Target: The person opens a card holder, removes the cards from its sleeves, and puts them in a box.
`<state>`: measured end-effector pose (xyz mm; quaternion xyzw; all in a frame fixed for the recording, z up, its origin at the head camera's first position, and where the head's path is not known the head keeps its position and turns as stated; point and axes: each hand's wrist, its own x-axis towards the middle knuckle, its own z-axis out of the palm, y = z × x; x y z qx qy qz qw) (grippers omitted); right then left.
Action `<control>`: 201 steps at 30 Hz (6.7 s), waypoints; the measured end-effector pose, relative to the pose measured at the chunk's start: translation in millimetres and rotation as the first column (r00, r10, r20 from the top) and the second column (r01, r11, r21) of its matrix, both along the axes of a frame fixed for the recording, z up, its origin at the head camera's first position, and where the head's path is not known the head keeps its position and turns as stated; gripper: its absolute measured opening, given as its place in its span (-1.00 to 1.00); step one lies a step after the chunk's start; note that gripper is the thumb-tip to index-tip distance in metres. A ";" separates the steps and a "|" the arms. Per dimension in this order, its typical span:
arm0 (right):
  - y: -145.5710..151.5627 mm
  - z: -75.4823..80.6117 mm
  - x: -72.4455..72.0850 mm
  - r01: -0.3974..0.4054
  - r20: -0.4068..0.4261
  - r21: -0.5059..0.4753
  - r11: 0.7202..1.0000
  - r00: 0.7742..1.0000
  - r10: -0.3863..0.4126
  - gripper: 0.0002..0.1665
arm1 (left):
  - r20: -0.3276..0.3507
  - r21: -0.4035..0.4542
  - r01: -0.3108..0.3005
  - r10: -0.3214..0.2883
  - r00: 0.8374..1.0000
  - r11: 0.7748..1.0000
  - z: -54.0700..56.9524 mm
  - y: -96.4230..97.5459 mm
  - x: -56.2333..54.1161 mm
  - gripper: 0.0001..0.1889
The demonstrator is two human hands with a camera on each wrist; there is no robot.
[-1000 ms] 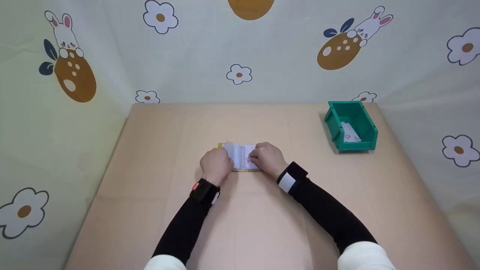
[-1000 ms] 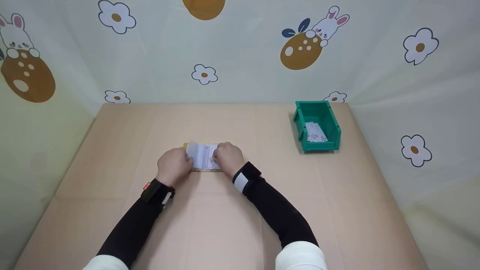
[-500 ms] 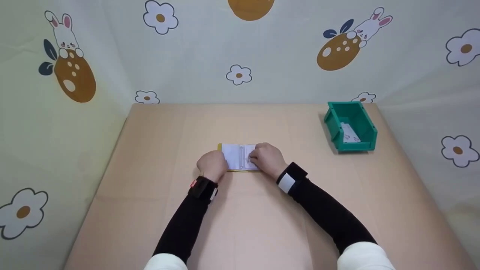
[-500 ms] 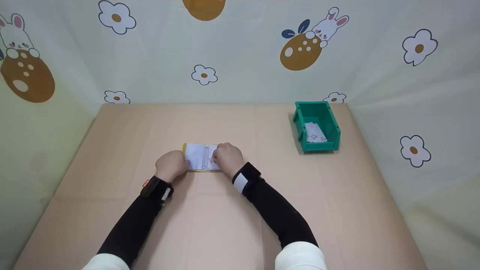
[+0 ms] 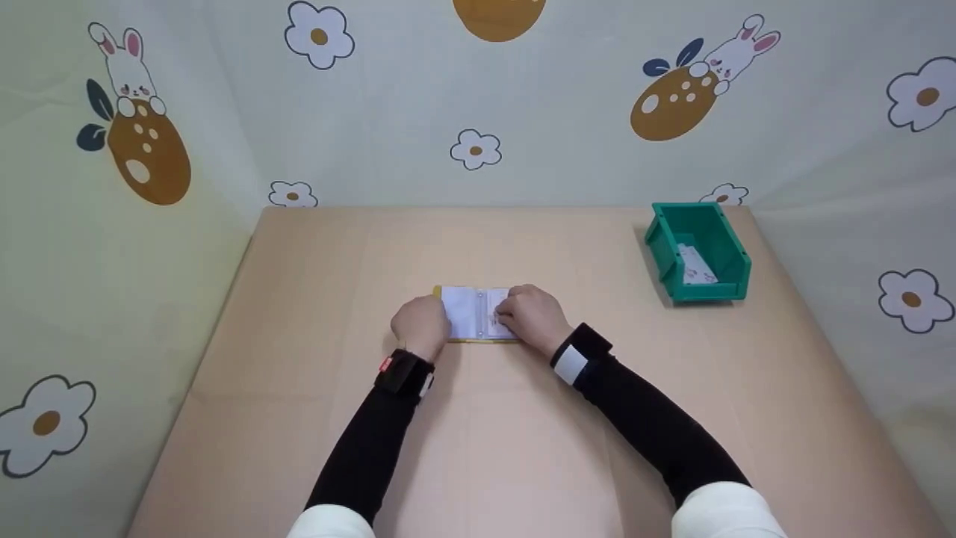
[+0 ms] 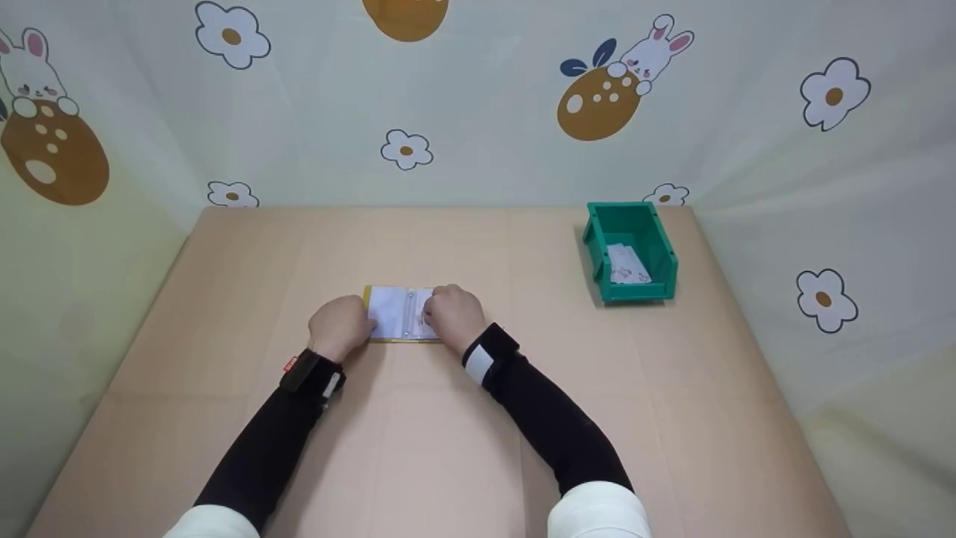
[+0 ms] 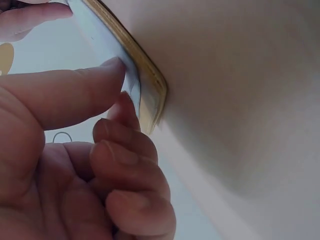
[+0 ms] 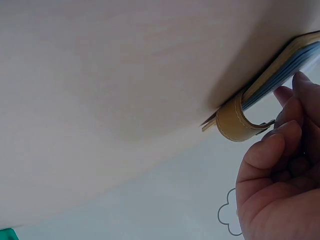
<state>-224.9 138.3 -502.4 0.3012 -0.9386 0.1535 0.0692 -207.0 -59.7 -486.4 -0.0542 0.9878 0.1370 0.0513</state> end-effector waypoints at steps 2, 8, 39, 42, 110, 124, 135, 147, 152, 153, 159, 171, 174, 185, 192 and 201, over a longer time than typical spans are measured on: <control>-0.2 -0.5 -0.3 0.001 -0.003 0.001 1.000 1.000 -0.001 -0.92 | -0.003 0.003 0.009 -0.009 1.000 1.000 0.0 -0.2 0.3 -0.80; 2.1 3.0 -1.9 0.016 0.008 0.012 1.000 1.000 -0.016 -0.92 | -0.009 0.017 0.011 -0.011 1.000 1.000 -0.5 -0.9 1.1 -0.79; 26.3 6.0 -14.3 0.149 0.006 0.050 0.988 0.989 -0.149 -0.93 | -0.024 0.031 0.028 -0.027 0.999 0.999 -1.3 -2.8 2.4 -0.81; 25.2 6.6 -14.2 0.146 0.010 0.055 0.988 0.989 -0.146 -0.94 | -0.025 0.030 0.029 -0.029 0.999 0.999 -1.4 -2.9 2.2 -0.81; 24.0 5.2 -12.9 0.134 0.047 0.057 0.989 0.990 -0.136 -0.92 | 0.036 0.182 0.194 -0.203 0.978 0.964 2.1 43.3 -6.6 -0.72; 24.0 5.3 -11.1 0.147 0.058 0.057 0.988 0.987 -0.150 -0.90 | 0.099 0.227 0.161 -0.187 0.977 0.960 -0.3 40.8 -11.8 -0.72; 22.1 6.1 -10.9 0.158 0.065 0.075 0.985 0.984 -0.163 -0.88 | 0.105 0.230 0.179 -0.207 0.973 0.957 3.2 38.2 -10.5 -0.72; 23.1 5.3 -10.9 0.168 0.066 0.063 0.984 0.983 -0.173 -0.88 | 0.101 0.244 0.199 -0.229 0.968 0.949 -0.5 37.8 -13.2 -0.78; 23.2 5.2 -10.6 0.170 0.070 0.066 0.983 0.982 -0.174 -0.87 | 0.101 0.247 0.192 -0.222 0.970 0.950 -1.8 37.9 -13.2 -0.77; 23.1 5.2 -10.4 0.168 0.067 0.065 0.984 0.983 -0.172 -0.87 | 0.101 0.248 0.190 -0.220 0.970 0.950 -2.2 37.8 -13.2 -0.77; 23.4 5.5 -9.5 0.160 0.054 0.050 0.986 0.985 -0.163 -0.88 | 0.099 0.254 0.189 -0.220 0.970 0.949 -2.4 37.2 -13.7 -0.77; 23.7 5.8 -11.0 0.162 0.074 0.068 0.984 0.983 -0.167 -0.88 | 0.127 0.275 0.160 -0.200 0.971 0.948 0.0 33.0 -13.0 -0.76; 23.4 5.6 -11.4 0.159 0.077 0.081 0.984 0.983 -0.165 -0.88 | 0.125 0.291 0.161 -0.204 0.971 0.943 0.3 28.9 -12.7 -0.77; 22.5 6.1 -10.4 0.161 0.085 0.063 0.985 0.982 -0.166 -0.90 | 0.115 0.373 0.188 -0.246 0.962 0.908 5.6 9.7 -13.6 -0.75; 23.1 5.6 -10.7 0.157 0.079 0.060 0.986 0.984 -0.162 -0.91 | 0.097 0.429 0.193 -0.257 0.962 0.883 7.6 2.1 -13.9 -0.78; 24.1 3.6 -10.6 0.158 0.059 0.071 0.985 0.985 -0.162 -0.89 | 0.091 0.459 0.169 -0.235 0.968 0.872 13.9 -5.9 -14.7 -0.70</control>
